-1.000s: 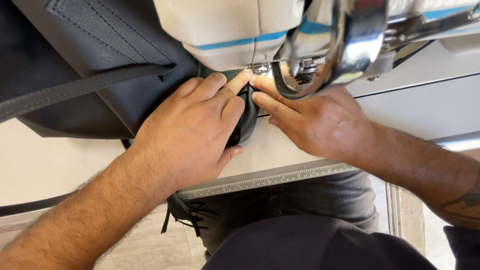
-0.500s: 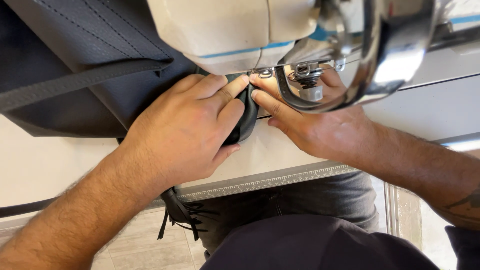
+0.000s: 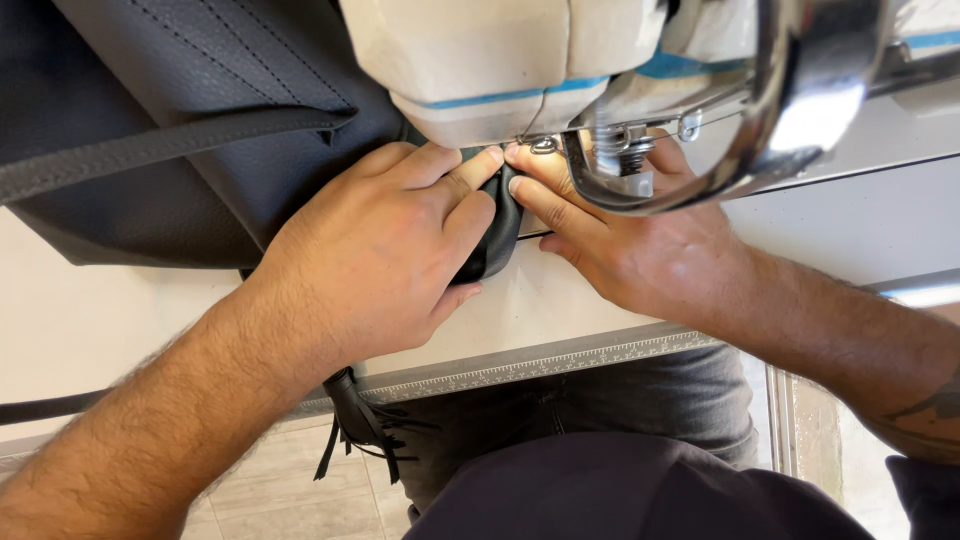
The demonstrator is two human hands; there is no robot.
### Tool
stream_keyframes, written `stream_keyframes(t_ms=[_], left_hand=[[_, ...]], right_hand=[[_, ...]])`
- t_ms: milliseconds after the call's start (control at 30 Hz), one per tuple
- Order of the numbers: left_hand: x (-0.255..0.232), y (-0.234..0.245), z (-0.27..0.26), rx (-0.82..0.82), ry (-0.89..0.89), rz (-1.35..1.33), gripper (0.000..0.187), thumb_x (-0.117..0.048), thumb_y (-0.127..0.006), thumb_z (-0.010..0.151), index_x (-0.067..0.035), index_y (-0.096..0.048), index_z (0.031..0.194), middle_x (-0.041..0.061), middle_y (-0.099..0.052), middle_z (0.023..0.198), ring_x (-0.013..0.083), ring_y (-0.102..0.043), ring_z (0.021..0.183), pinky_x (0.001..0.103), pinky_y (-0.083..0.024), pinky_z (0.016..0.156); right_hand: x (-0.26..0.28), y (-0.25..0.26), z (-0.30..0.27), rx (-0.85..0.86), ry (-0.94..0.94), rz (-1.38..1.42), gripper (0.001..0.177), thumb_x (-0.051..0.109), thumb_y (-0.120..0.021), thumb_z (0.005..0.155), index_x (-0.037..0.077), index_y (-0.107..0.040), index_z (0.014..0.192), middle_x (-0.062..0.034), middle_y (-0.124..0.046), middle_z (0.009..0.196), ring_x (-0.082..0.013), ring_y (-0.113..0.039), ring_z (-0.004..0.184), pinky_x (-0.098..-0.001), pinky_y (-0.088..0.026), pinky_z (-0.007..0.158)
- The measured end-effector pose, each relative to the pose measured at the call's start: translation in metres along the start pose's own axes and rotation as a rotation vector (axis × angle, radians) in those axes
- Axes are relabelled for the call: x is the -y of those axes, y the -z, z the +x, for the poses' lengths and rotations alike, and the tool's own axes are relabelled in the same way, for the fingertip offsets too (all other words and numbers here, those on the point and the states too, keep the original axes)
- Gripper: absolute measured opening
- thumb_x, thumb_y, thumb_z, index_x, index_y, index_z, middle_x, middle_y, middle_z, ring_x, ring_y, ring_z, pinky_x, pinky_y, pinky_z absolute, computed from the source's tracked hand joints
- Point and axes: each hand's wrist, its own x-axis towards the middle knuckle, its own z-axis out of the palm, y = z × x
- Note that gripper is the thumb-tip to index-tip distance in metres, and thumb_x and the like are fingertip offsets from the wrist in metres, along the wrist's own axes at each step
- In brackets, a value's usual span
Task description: Sewing a leather bag using an industrial sewing machine
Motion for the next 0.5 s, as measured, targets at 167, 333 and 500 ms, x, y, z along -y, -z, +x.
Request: stream_keyframes(t_ms=[167, 333, 500], left_hand=[[0.000, -0.001, 0.003, -0.023, -0.003, 0.019, 0.051, -0.047, -0.074, 0.074, -0.009, -0.064, 0.108, 0.010, -0.068, 0.129, 0.0267, -0.060, 0.112, 0.040, -0.050, 0.091], [-0.005, 0.003, -0.002, -0.074, 0.011, 0.049, 0.037, -0.039, -0.071, 0.079, -0.011, -0.064, 0.101, 0.007, -0.070, 0.105, 0.0260, -0.061, 0.103, 0.039, -0.050, 0.087], [-0.052, 0.012, 0.005, -0.047, 0.155, 0.496, 0.034, -0.019, -0.047, 0.104, -0.004, -0.066, 0.128, 0.020, -0.064, 0.138, 0.0302, -0.057, 0.126, 0.037, -0.042, 0.117]], right_hand=[[-0.003, -0.002, 0.000, 0.051, 0.001, -0.067, 0.055, 0.045, -0.076, 0.098, 0.019, -0.063, 0.146, 0.0059, -0.056, 0.157, -0.0119, -0.065, 0.122, -0.0398, -0.047, 0.094], [-0.001, -0.002, 0.001, 0.099, 0.038, -0.133, 0.061, 0.051, -0.069, 0.101, 0.017, -0.057, 0.150, 0.0028, -0.050, 0.161, -0.0078, -0.061, 0.134, -0.0394, -0.047, 0.086], [-0.021, -0.004, -0.020, -0.089, 0.037, 0.220, 0.049, 0.038, -0.085, 0.097, 0.006, -0.072, 0.132, -0.0079, -0.066, 0.145, -0.0236, -0.071, 0.118, -0.0478, -0.055, 0.092]])
